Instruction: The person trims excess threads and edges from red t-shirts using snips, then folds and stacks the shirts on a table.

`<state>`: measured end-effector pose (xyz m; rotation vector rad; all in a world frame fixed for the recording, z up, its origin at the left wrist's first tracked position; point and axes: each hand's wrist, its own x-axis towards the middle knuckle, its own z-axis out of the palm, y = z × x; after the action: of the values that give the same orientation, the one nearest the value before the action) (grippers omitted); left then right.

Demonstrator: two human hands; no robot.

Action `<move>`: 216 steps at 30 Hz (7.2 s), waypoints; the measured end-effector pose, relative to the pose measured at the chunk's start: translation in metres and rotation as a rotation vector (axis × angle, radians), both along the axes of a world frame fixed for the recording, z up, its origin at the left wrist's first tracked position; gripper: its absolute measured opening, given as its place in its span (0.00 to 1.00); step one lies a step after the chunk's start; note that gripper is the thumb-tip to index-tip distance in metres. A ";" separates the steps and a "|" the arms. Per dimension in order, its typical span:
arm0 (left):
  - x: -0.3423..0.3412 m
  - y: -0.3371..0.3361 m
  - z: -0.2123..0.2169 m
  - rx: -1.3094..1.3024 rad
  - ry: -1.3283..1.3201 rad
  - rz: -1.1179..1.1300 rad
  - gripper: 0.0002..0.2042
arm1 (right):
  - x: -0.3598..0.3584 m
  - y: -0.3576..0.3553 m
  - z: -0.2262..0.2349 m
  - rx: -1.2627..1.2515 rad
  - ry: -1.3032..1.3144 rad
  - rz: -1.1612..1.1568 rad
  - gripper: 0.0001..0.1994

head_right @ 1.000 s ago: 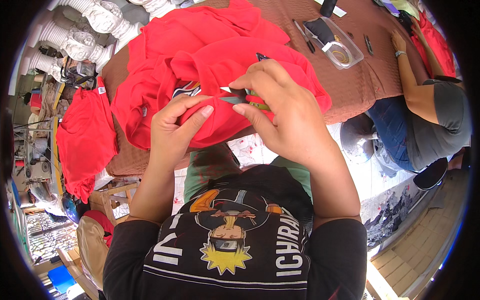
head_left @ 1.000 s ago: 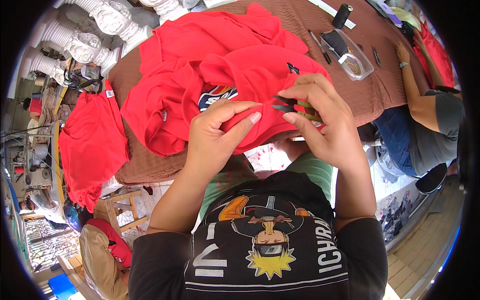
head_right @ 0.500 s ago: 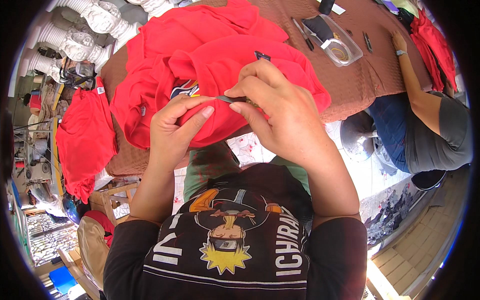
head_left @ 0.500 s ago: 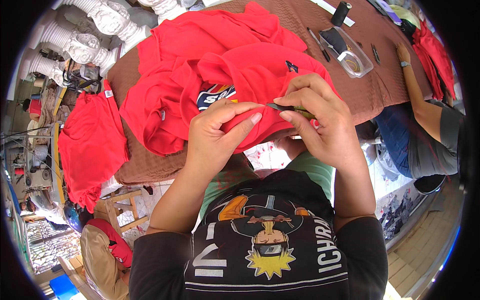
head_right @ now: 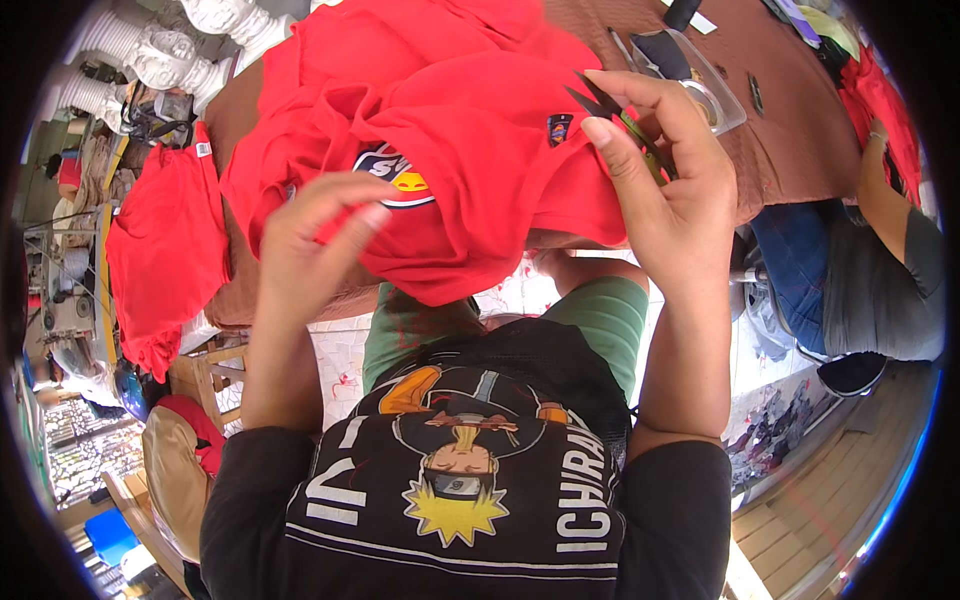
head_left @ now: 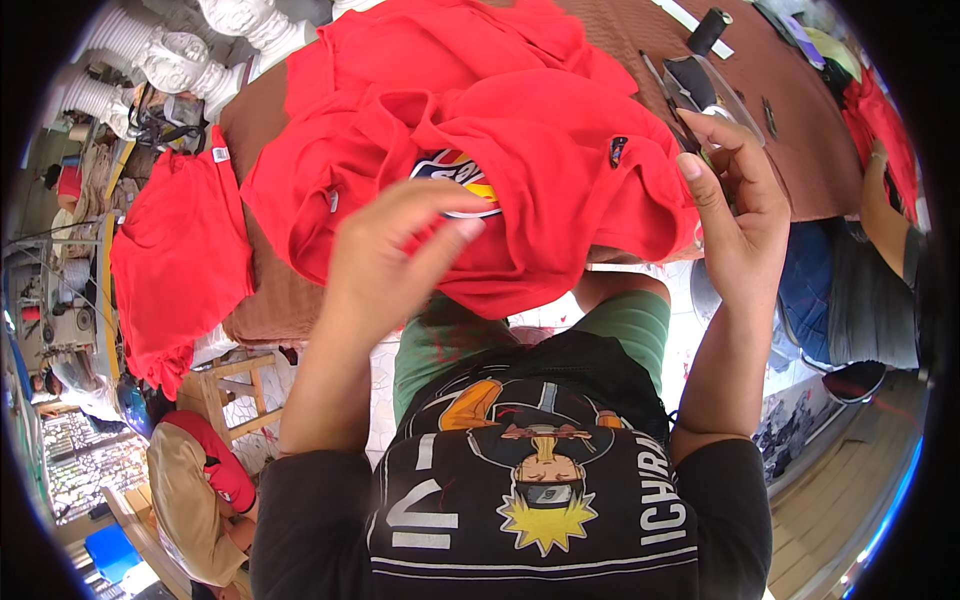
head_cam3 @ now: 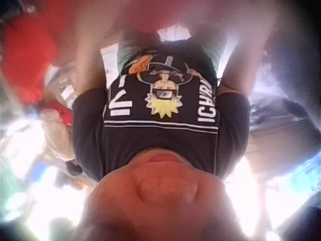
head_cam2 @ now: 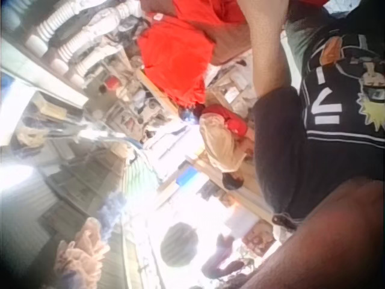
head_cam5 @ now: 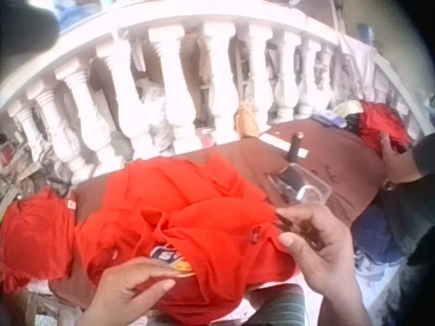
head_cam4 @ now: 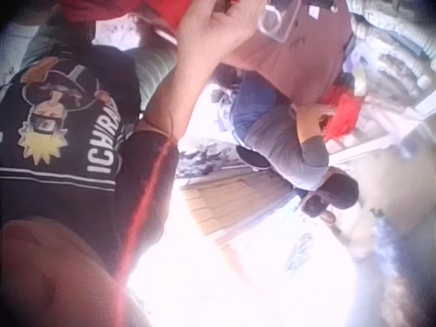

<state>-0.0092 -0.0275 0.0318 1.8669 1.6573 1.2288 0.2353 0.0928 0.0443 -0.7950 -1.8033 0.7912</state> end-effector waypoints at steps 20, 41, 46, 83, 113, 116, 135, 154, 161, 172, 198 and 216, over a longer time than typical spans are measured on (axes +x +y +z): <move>-0.031 0.023 -0.038 0.587 0.248 0.482 0.18 | -0.015 0.052 -0.020 0.064 0.321 -0.224 0.06; 0.038 -0.015 -0.071 0.259 0.322 0.027 0.16 | -0.003 0.026 -0.042 -0.141 -0.109 -0.068 0.11; 0.041 0.003 -0.098 0.122 0.378 0.144 0.13 | -0.021 0.028 -0.078 -0.109 -0.339 -0.030 0.13; -0.009 -0.033 -0.029 -0.450 0.421 -0.402 0.07 | -0.019 0.017 -0.105 -0.244 -0.222 0.066 0.12; 0.009 0.003 -0.034 0.047 0.494 0.030 0.09 | -0.035 -0.029 -0.038 -0.175 -0.425 0.292 0.15; 0.017 0.023 -0.063 0.111 0.496 0.106 0.09 | -0.031 -0.034 -0.031 -0.113 -0.489 0.264 0.18; 0.012 0.003 -0.017 -0.232 -0.537 0.087 0.07 | -0.039 -0.060 -0.036 0.076 -0.191 0.224 0.15; 0.013 -0.002 -0.018 -0.238 -0.582 0.062 0.07 | -0.049 -0.062 -0.038 0.236 -0.170 0.129 0.11; 0.013 -0.001 -0.018 -0.211 -0.574 0.032 0.06 | -0.050 -0.048 -0.047 0.234 -0.064 0.128 0.14; 0.048 0.005 -0.060 0.368 0.218 0.357 0.26 | -0.064 -0.020 -0.032 -0.009 -0.158 0.264 0.09; 0.006 -0.010 0.002 -0.295 -0.642 -0.228 0.06 | -0.029 -0.020 0.008 -0.167 -0.186 0.640 0.11; 0.006 -0.009 0.001 -0.332 -0.596 -0.243 0.06 | -0.035 -0.011 -0.003 -0.016 -0.139 0.740 0.07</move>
<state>-0.0029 -0.0370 0.0329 1.2865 1.1825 1.1679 0.2000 0.0822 0.0418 -0.1655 -2.2451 1.2376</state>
